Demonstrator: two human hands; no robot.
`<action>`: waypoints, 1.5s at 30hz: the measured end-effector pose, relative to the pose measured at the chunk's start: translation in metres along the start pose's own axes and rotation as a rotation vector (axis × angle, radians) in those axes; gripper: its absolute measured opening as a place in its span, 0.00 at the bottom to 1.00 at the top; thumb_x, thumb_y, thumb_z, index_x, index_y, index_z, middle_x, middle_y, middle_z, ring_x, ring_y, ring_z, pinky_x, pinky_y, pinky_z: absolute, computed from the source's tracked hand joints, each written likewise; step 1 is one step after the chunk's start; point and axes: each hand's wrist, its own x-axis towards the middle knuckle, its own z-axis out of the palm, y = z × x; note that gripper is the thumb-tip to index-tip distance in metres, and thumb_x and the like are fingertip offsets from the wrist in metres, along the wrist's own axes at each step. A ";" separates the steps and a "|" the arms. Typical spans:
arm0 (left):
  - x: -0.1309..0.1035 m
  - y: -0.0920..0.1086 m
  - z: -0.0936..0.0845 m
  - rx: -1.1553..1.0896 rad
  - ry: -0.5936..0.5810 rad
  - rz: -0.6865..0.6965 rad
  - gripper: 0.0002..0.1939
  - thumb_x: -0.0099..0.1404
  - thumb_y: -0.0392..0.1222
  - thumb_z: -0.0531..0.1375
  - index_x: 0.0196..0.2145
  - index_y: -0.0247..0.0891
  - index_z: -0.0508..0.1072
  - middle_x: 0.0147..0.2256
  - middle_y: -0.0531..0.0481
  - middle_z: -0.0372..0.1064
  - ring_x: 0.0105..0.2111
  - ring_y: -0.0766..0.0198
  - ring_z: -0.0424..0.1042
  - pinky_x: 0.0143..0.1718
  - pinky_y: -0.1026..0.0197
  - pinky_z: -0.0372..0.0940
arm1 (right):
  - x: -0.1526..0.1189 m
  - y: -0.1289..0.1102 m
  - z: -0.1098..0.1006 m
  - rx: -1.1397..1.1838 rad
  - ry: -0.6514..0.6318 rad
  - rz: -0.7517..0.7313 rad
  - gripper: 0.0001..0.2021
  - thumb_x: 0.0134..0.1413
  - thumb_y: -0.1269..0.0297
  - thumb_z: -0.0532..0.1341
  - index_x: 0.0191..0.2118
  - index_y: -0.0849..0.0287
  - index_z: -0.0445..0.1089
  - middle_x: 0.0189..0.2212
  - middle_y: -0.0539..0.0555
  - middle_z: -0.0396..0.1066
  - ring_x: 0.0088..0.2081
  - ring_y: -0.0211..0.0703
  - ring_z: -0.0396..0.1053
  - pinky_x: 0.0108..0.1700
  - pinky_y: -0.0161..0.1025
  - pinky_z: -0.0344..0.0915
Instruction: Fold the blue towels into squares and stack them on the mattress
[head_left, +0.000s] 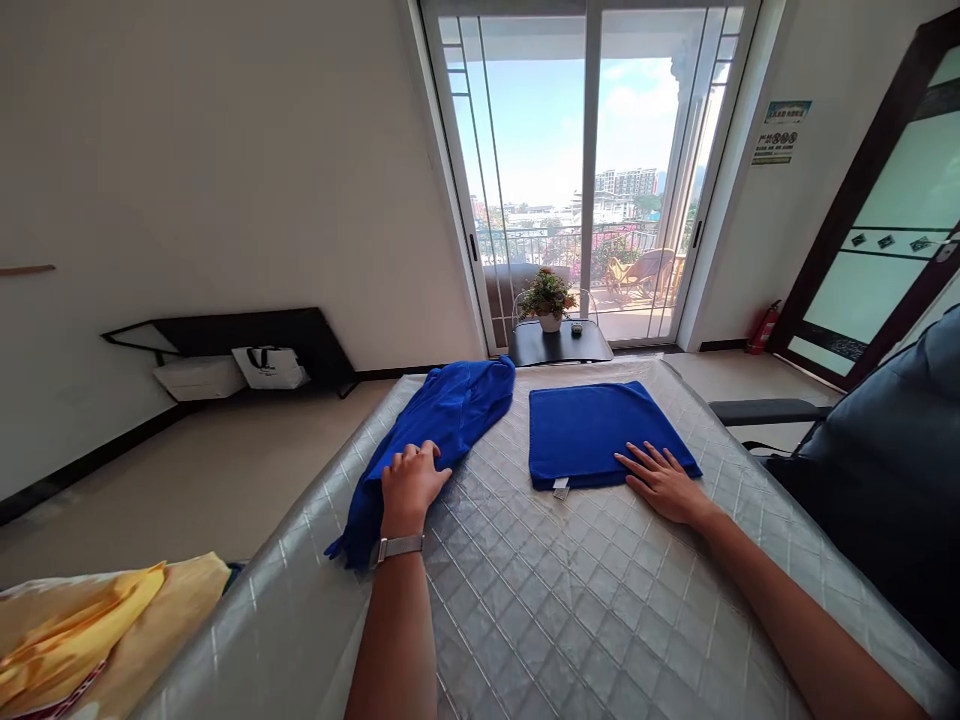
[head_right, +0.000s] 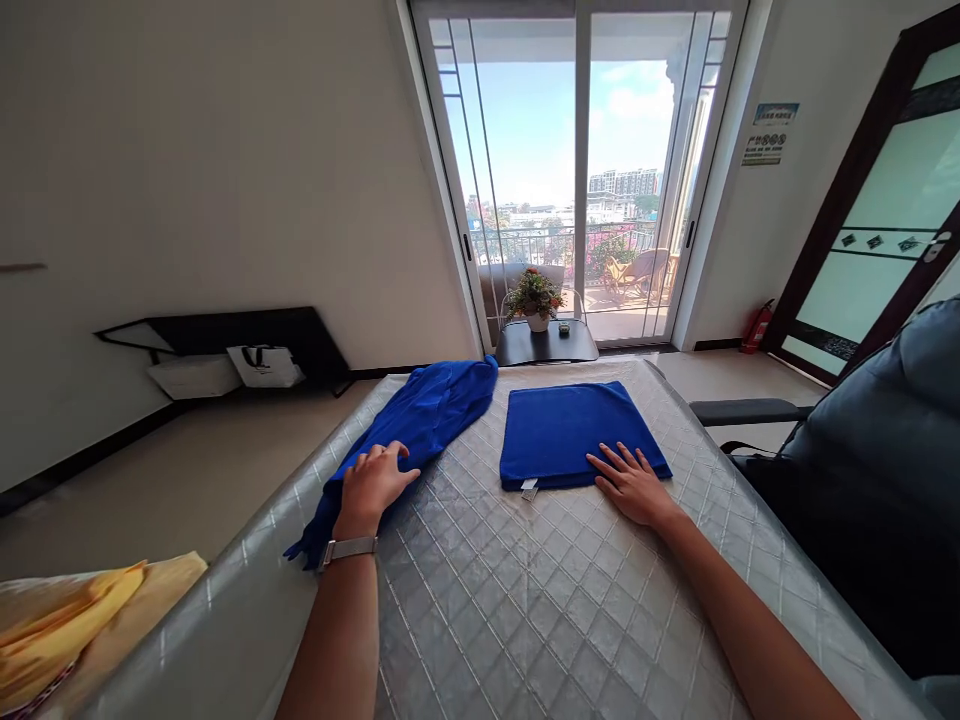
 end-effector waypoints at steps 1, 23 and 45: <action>0.000 -0.006 0.000 0.015 -0.021 -0.037 0.18 0.64 0.45 0.59 0.50 0.41 0.73 0.50 0.38 0.72 0.53 0.43 0.70 0.50 0.47 0.65 | 0.000 -0.001 -0.001 -0.001 -0.004 0.000 0.27 0.72 0.43 0.41 0.73 0.34 0.46 0.74 0.43 0.42 0.74 0.55 0.38 0.72 0.63 0.40; -0.015 -0.024 -0.064 -0.912 0.616 -0.268 0.11 0.66 0.48 0.55 0.38 0.41 0.73 0.37 0.45 0.78 0.39 0.53 0.76 0.44 0.53 0.69 | 0.087 -0.071 0.002 -0.002 -0.090 0.244 0.32 0.67 0.33 0.38 0.73 0.29 0.41 0.75 0.44 0.36 0.74 0.62 0.32 0.68 0.74 0.34; -0.164 0.018 -0.182 -1.617 0.065 0.438 0.04 0.64 0.49 0.66 0.36 0.50 0.77 0.32 0.54 0.74 0.30 0.66 0.74 0.29 0.65 0.73 | 0.019 -0.147 -0.067 0.417 0.339 -0.100 0.28 0.70 0.49 0.42 0.53 0.52 0.76 0.51 0.59 0.76 0.55 0.53 0.72 0.61 0.54 0.66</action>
